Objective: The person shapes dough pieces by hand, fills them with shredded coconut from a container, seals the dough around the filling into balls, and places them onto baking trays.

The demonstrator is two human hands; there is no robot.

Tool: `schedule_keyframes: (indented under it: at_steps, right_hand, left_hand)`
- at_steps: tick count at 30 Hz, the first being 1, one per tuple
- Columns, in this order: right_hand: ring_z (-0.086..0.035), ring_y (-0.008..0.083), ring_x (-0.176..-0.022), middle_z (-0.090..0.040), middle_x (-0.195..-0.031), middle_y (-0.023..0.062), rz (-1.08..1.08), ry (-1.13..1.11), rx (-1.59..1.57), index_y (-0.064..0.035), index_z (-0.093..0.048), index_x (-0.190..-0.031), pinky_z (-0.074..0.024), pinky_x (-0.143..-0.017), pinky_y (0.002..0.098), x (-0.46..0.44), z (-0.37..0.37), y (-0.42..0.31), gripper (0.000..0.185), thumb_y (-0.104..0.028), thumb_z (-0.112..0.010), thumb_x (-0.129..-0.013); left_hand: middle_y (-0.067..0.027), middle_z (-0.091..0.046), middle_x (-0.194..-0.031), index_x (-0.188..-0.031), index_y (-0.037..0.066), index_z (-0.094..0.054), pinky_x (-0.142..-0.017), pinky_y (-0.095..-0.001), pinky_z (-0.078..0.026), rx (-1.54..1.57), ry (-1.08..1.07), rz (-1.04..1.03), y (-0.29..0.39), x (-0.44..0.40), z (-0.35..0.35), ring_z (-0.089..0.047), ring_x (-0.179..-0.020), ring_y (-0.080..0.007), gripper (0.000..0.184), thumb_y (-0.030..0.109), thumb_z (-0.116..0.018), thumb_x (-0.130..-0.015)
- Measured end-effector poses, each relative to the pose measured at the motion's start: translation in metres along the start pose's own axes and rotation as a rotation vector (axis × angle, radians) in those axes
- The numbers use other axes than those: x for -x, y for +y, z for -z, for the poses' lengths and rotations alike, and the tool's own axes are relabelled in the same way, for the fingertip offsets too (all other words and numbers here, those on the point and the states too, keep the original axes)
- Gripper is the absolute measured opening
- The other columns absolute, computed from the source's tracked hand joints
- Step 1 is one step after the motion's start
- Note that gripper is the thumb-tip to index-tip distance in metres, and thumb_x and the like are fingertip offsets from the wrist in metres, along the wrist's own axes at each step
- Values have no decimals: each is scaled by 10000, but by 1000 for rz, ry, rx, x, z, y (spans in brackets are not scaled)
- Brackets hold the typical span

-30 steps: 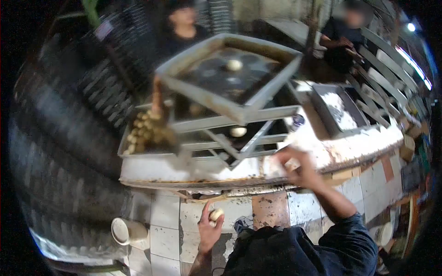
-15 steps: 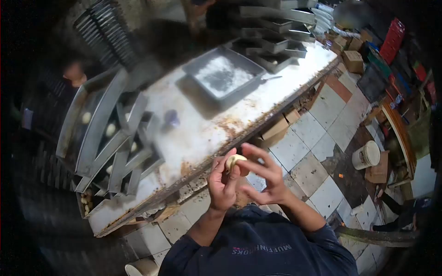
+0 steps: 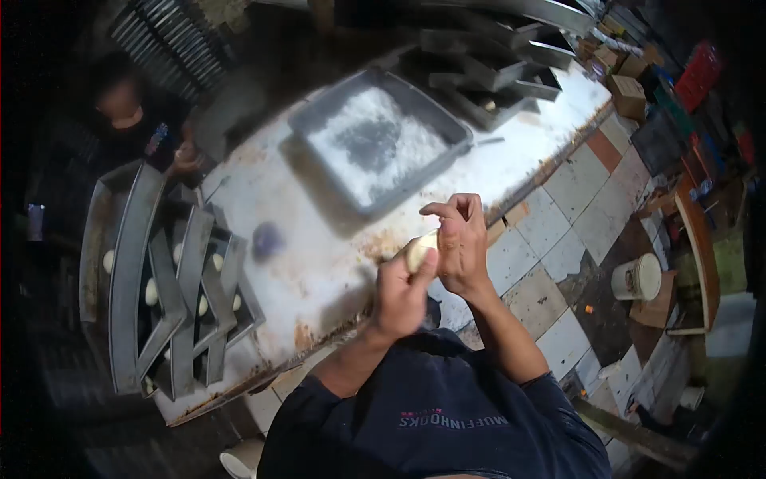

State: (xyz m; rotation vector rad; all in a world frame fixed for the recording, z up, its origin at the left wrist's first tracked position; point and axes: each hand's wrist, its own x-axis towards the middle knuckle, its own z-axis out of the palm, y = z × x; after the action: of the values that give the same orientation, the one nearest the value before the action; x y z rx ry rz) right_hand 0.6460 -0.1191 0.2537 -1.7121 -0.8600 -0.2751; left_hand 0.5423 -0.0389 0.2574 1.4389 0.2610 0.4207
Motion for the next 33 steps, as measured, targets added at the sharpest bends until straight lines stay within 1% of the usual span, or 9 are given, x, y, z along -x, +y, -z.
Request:
schedule_keyframes:
  at_steps: [2, 4, 8, 11, 14, 16, 20, 30, 33]
  right_hand:
    - [-533, 316, -972, -530, -1048, 195, -64, -75, -63, 5, -665, -972, -422, -850, 420, -25, -20, 16, 510, -411, -372, -992]
    - [-550, 295, -931, -560, -1006, 184, 15, -127, -142, 12, -658, -993, -434, -830, 392, -48, -51, 27, 488, -385, -373, -997]
    - [-613, 252, -830, -615, -977, 166, -116, -565, -325, 24, -642, -1041, -481, -743, 327, -91, -73, 62, 366, -286, -457, -989]
    - [-669, 293, -658, -700, -858, 179, -132, -605, 203, -15, -683, -1073, -527, -667, 368, -147, -93, 123, 252, -88, -637, -836]
    - [-620, 400, -855, -638, -825, 230, 183, -796, 652, 14, -672, -885, -480, -810, 494, -178, -126, 227, 167, -87, -616, -765]
    - [-618, 404, -875, -632, -808, 232, 249, -1012, 856, 32, -640, -836, -459, -854, 500, -197, -142, 217, 140, -67, -602, -744]
    - [-646, 384, -774, -639, -759, 212, 422, -980, 796, 22, -632, -752, -533, -734, 462, -192, -152, 234, 89, -41, -583, -713]
    - [-679, 342, -767, -664, -839, 186, 134, -1256, 921, 16, -653, -799, -555, -660, 416, -211, -164, 231, 94, -73, -623, -794]
    - [-715, 234, -793, -718, -960, 186, -144, -988, 224, -17, -714, -1050, -569, -724, 314, -231, -128, 216, 229, -55, -654, -832]
  left_hand:
    - [-62, -633, -1070, -1203, -12, -570, -786, -256, -480, 676, 80, 173, 5, -31, 13, -599, -917, -99, 283, 190, -500, -1018]
    - [-101, -578, -1246, -1313, -23, -478, -1002, -337, -435, 430, 72, 130, -34, -48, 28, -566, -1153, -191, 344, 164, -441, -1027]
    - [-148, -570, -1278, -1333, -31, -450, -1020, -388, -455, 909, -110, 265, -48, -76, 89, -569, -1187, -251, 390, 210, -421, -1028]
    - [-188, -451, -1427, -1411, -76, -357, -1082, -401, -384, 784, -93, 277, -38, -84, 114, -467, -1303, -254, 492, 183, -457, -1005]
    - [-184, -438, -1439, -1454, -71, -284, -1090, -390, -362, 732, -19, 228, -44, -91, 125, -455, -1309, -248, 570, 152, -491, -972]
    - [-178, -449, -1428, -1476, -60, -245, -1093, -382, -351, 714, 36, 198, -49, -96, 130, -465, -1295, -241, 614, 135, -505, -955]
    - [-145, -511, -1343, -1522, 10, -165, -1054, -328, -361, 741, 96, 230, -52, -109, 137, -503, -1218, -197, 695, 137, -526, -942]
    - [-216, -465, -1379, -1497, -47, -183, -1095, -416, -353, 710, 202, 252, -57, -142, 130, -471, -1278, -286, 639, 165, -483, -974]
    - [-207, -457, -1389, -1474, -59, -240, -1096, -412, -359, 709, 272, 237, -57, -148, 123, -469, -1281, -274, 579, 180, -470, -999]
